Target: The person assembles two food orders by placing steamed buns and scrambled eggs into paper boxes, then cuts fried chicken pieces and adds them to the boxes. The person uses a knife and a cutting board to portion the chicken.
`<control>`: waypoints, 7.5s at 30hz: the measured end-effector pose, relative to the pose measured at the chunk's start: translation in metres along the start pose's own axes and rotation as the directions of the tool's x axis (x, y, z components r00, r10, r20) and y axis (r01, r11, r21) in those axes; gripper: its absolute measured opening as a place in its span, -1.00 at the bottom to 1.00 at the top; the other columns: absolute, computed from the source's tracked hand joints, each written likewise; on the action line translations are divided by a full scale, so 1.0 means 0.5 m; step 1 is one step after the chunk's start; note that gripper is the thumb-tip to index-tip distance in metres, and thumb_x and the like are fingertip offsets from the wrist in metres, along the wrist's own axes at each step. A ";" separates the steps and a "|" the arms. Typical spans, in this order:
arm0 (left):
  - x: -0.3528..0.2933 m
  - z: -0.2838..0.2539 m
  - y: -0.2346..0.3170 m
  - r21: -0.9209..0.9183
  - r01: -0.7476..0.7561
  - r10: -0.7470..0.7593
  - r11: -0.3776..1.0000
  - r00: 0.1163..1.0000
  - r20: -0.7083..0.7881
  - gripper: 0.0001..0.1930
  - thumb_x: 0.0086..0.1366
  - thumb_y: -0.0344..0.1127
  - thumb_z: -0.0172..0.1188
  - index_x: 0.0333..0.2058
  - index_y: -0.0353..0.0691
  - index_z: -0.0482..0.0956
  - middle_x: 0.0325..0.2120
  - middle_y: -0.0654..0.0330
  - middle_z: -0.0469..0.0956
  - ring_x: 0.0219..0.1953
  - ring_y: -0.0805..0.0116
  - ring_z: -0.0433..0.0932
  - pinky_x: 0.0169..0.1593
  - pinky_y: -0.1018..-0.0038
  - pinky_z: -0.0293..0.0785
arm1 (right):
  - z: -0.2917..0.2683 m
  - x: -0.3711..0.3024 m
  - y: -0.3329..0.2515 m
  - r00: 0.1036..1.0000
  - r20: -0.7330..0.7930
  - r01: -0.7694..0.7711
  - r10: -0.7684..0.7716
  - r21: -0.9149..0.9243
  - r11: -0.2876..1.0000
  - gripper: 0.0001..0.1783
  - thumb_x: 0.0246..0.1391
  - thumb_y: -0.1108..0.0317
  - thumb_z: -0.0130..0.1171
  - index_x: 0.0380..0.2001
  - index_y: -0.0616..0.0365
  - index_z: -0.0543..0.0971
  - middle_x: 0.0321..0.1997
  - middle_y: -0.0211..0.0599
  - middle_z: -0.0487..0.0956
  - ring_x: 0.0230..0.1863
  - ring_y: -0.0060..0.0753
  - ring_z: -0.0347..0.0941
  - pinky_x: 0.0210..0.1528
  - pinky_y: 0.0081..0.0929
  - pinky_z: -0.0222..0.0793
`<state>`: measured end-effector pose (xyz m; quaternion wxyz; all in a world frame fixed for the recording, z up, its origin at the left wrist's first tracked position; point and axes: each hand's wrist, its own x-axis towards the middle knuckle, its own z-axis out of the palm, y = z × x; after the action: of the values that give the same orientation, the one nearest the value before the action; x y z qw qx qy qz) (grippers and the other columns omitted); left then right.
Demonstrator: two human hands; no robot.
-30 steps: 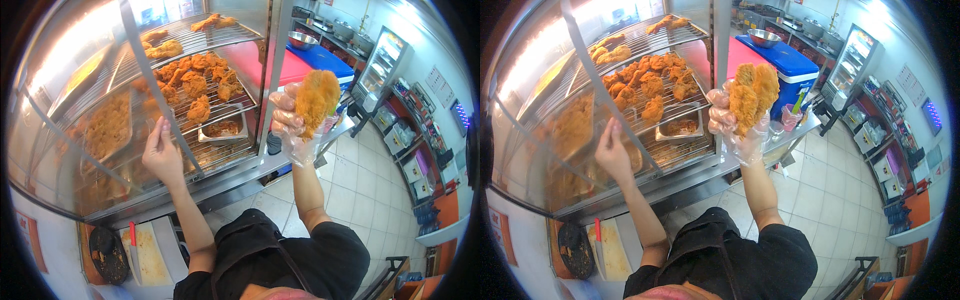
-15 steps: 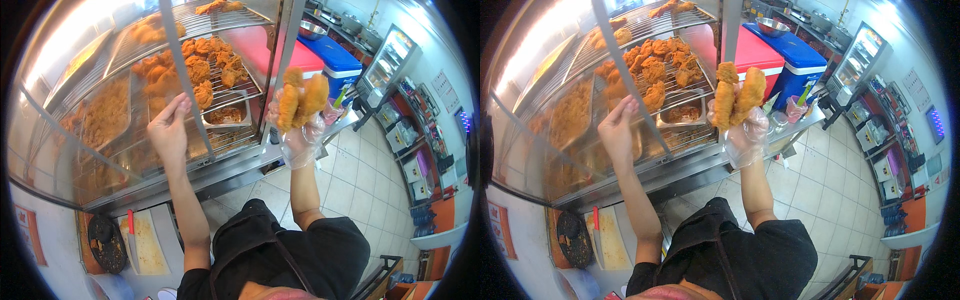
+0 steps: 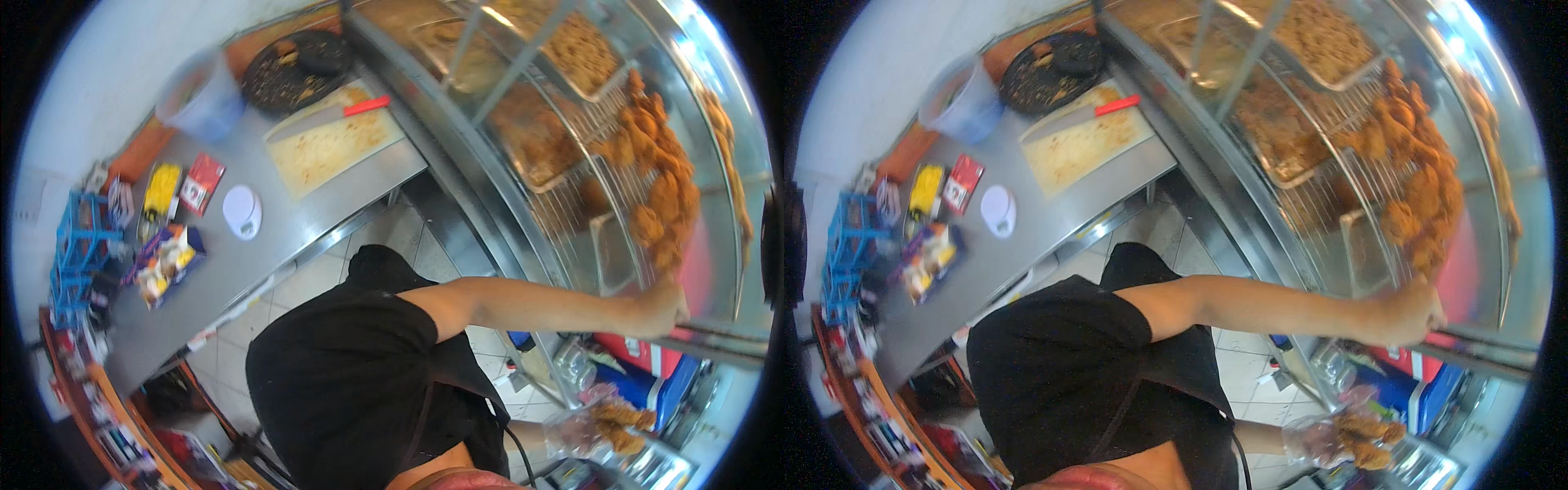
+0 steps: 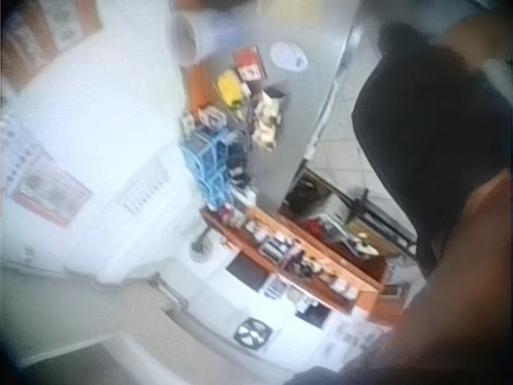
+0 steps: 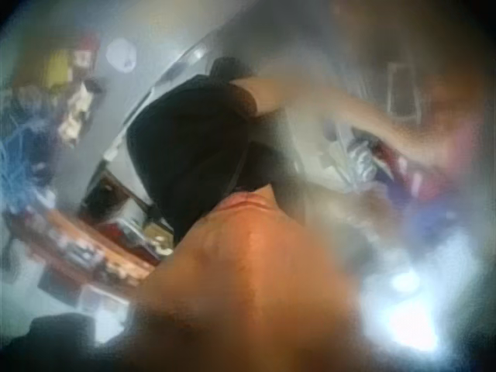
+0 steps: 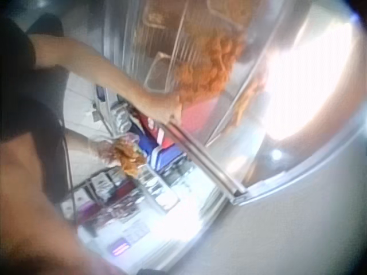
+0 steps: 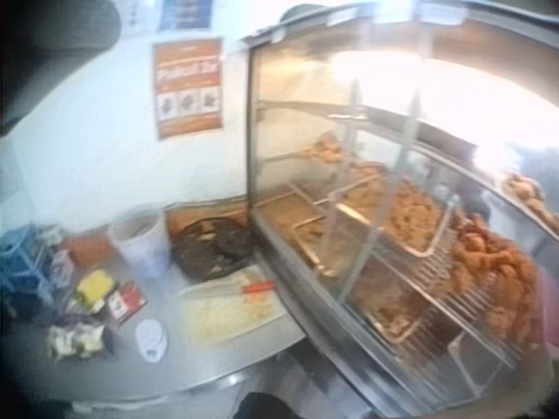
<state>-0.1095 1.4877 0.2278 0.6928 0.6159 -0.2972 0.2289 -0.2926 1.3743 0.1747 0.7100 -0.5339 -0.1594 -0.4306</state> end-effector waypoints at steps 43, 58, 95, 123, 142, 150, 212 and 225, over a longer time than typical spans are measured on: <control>-0.501 -1.175 -0.350 0.722 0.683 -0.446 -0.107 0.616 -0.649 -0.86 0.21 -0.41 0.18 -0.33 -0.29 0.69 -0.37 0.02 0.71 -0.33 0.09 0.73 -0.29 0.20 0.64 | 0.694 -0.392 0.537 -0.156 0.534 -0.883 0.831 -0.453 0.125 -0.23 0.16 0.16 0.30 0.37 0.14 0.28 0.24 -0.19 0.48 0.19 -0.14 0.46 0.17 -0.09 0.47; -0.673 -1.079 -0.199 0.167 0.933 -0.448 -0.319 0.007 -0.894 -0.60 0.33 -0.09 0.20 -0.04 -0.31 0.48 -0.17 -0.07 0.61 -0.20 -0.06 0.68 -0.16 0.07 0.60 | 0.928 -0.486 0.736 -0.389 0.615 -0.719 0.686 -0.668 0.191 -0.33 0.15 0.23 0.30 0.30 0.16 0.39 0.17 -0.18 0.57 0.15 -0.18 0.53 0.15 -0.23 0.47; -0.804 -0.808 0.061 -0.375 0.917 -0.338 0.134 -0.314 -0.887 -0.62 0.55 0.02 -0.08 -0.04 -0.24 0.31 -0.46 -0.39 0.58 -0.32 -0.50 0.57 -0.23 -0.26 0.46 | 1.205 -0.839 0.594 -0.755 0.631 0.353 0.175 0.167 0.921 -0.48 0.30 0.02 -0.09 -0.24 0.26 0.66 -0.03 0.14 0.63 0.04 0.19 0.54 0.14 -0.07 0.43; -0.809 -0.882 -0.035 -0.229 0.969 -0.242 0.095 -0.200 -0.949 -0.63 0.54 -0.03 -0.06 -0.04 -0.29 0.34 -0.51 -0.35 0.58 -0.40 -0.50 0.55 -0.29 -0.25 0.46 | 1.201 -0.911 0.788 -0.693 0.718 0.344 0.063 0.252 0.905 -0.63 0.13 0.28 -0.06 -0.30 0.30 0.67 -0.08 0.12 0.65 -0.01 0.21 0.57 -0.01 0.03 0.48; -0.802 -0.879 -0.032 -0.224 0.962 -0.265 0.155 -0.178 -0.948 -0.65 0.54 -0.07 -0.02 -0.02 -0.27 0.36 -0.46 -0.36 0.59 -0.35 -0.50 0.56 -0.26 -0.25 0.46 | 1.190 -0.887 0.817 -0.520 0.827 0.204 -0.213 0.363 0.909 -0.76 0.10 0.32 0.05 -0.42 0.20 0.66 -0.22 -0.05 0.65 -0.10 -0.03 0.56 -0.04 -0.24 0.47; -0.772 -0.834 0.014 -0.283 0.947 -0.356 0.154 -0.214 -0.910 -0.65 0.53 -0.06 0.00 -0.03 -0.27 0.40 -0.45 -0.35 0.59 -0.34 -0.51 0.55 -0.27 -0.23 0.47 | 1.181 -0.812 0.739 -0.638 0.754 0.398 0.160 0.145 0.906 -0.78 0.04 0.33 0.06 -0.44 0.20 0.65 -0.27 -0.08 0.66 -0.16 0.02 0.57 -0.10 -0.14 0.48; -0.723 -0.858 -0.077 -0.266 0.927 -0.312 0.264 -0.179 -0.933 -0.52 0.56 0.03 -0.11 -0.09 -0.38 0.50 -0.34 -0.38 0.59 -0.22 -0.45 0.58 -0.16 -0.15 0.47 | 1.192 -0.765 0.916 -0.495 0.737 0.149 0.459 -0.449 0.881 -0.47 0.39 0.04 -0.09 -0.21 0.33 0.65 -0.06 0.16 0.66 0.03 0.04 0.61 -0.02 -0.11 0.52; -0.846 -0.759 0.126 -0.477 0.867 -0.091 0.148 -0.468 -0.879 -0.53 0.52 0.05 -0.04 -0.12 -0.31 0.54 -0.48 -0.39 0.57 -0.31 -0.48 0.57 -0.21 -0.16 0.49 | 1.059 -0.861 0.448 -0.248 0.724 0.631 0.644 -0.383 0.674 -0.01 0.04 -0.36 0.18 0.43 -0.06 0.28 0.40 0.34 0.26 0.40 0.45 0.17 0.34 0.09 0.25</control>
<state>-0.4072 1.8927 -0.0452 0.4196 0.4941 0.7407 0.1767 -0.2430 2.0518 -0.0589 -0.0106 -0.8742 -0.4571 0.1636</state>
